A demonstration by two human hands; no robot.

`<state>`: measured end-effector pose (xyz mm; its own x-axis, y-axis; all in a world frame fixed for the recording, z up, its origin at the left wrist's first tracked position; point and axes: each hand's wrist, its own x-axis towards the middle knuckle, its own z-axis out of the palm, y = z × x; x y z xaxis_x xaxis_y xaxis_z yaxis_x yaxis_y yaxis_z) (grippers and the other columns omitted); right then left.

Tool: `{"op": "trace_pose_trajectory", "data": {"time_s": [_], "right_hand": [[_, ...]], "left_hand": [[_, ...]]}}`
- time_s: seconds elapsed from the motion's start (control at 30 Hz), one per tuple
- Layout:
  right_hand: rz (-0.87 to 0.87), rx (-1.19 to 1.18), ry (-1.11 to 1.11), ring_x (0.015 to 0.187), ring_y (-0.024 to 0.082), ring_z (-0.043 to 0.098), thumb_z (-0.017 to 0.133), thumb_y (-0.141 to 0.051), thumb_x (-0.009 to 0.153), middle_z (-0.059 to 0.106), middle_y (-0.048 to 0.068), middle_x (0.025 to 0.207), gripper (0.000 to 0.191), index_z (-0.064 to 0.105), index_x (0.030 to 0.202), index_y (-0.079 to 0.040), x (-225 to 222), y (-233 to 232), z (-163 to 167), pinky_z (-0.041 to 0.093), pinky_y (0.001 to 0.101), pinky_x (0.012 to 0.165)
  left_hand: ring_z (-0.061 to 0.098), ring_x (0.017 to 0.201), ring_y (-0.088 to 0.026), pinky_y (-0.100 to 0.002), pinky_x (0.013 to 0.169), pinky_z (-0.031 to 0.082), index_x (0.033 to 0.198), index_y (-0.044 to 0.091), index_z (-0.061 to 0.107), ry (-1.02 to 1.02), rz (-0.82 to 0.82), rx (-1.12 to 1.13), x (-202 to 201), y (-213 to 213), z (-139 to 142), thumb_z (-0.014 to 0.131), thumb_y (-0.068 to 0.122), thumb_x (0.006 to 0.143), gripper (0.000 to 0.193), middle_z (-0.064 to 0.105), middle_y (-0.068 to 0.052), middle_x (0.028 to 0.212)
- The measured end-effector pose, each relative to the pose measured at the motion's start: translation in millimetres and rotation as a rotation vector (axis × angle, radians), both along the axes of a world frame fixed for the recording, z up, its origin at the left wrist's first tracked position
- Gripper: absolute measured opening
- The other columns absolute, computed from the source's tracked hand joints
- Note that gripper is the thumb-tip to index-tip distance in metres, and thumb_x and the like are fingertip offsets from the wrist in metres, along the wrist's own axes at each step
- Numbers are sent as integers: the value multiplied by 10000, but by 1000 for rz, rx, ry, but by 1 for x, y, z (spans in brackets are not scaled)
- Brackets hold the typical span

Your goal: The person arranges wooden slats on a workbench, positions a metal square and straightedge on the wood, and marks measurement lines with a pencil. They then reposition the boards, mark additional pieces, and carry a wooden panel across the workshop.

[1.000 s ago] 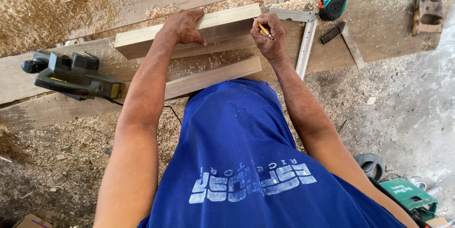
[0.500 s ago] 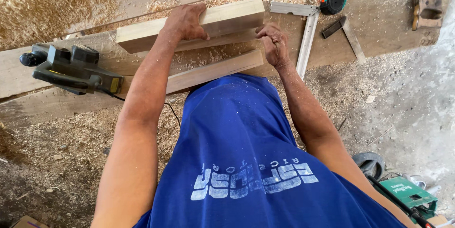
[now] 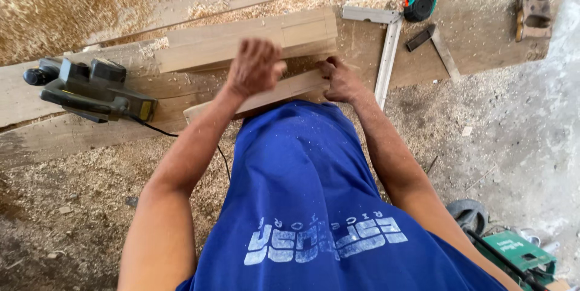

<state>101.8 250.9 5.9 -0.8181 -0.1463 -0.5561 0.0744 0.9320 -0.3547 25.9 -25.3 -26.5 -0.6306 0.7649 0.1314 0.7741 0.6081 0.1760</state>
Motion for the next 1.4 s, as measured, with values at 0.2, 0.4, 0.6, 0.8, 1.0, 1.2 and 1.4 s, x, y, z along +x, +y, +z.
{"op": "trace_pose_trajectory", "data": {"time_s": [0.2,0.4,0.6,0.8,1.0,1.2,1.4], "right_hand": [[-2,-158,205,1119,376,641,739,-91,710,586,173,1303,647,612,1344,-89,4,9,-27,555,417,964],[21,-235,204,1052,339,672,765,-122,649,637,157,1196,610,682,1253,-83,11,17,-18,571,391,945],[-3,-438,209,1017,243,688,779,-74,674,671,119,1150,543,683,1208,-92,6,34,22,607,366,877],[35,-438,745,1115,260,682,825,8,796,610,140,1319,575,635,1320,-134,-23,41,34,621,329,832],[38,-328,980,1189,320,657,955,-94,782,438,148,1471,800,533,1459,-160,-53,28,22,623,307,819],[-92,-393,856,1045,195,614,788,-232,905,459,164,1386,408,631,1267,-129,-52,38,22,631,306,748],[-189,-727,786,1055,157,599,431,-373,1199,549,122,1186,394,663,1022,-109,-83,32,37,584,305,904]], "left_hand": [[459,1307,-464,-558,1077,391,1345,18,532,-626,261,-216,50,-26,15,811,545,759,836,475,-276,1419],[502,1313,-437,-533,1104,433,1485,164,469,-847,271,-288,48,-50,29,768,353,767,801,514,-251,1421],[702,1023,-362,-478,928,583,1467,142,489,-881,285,-409,50,-46,89,708,167,775,726,707,-192,1090],[614,1020,-301,-503,947,473,1376,159,577,-397,364,-136,25,-54,129,643,62,909,481,665,-181,1105],[516,1172,-325,-529,1033,423,1511,202,518,42,393,-48,-13,-47,80,938,238,591,1012,542,-169,1252],[452,1269,-339,-546,1078,385,1536,221,446,-118,443,-78,-27,-44,52,1022,477,507,1207,471,-168,1345],[435,1326,-402,-663,1118,253,1437,129,441,-99,337,-7,-49,1,64,983,752,359,1359,464,-214,1371]]}}
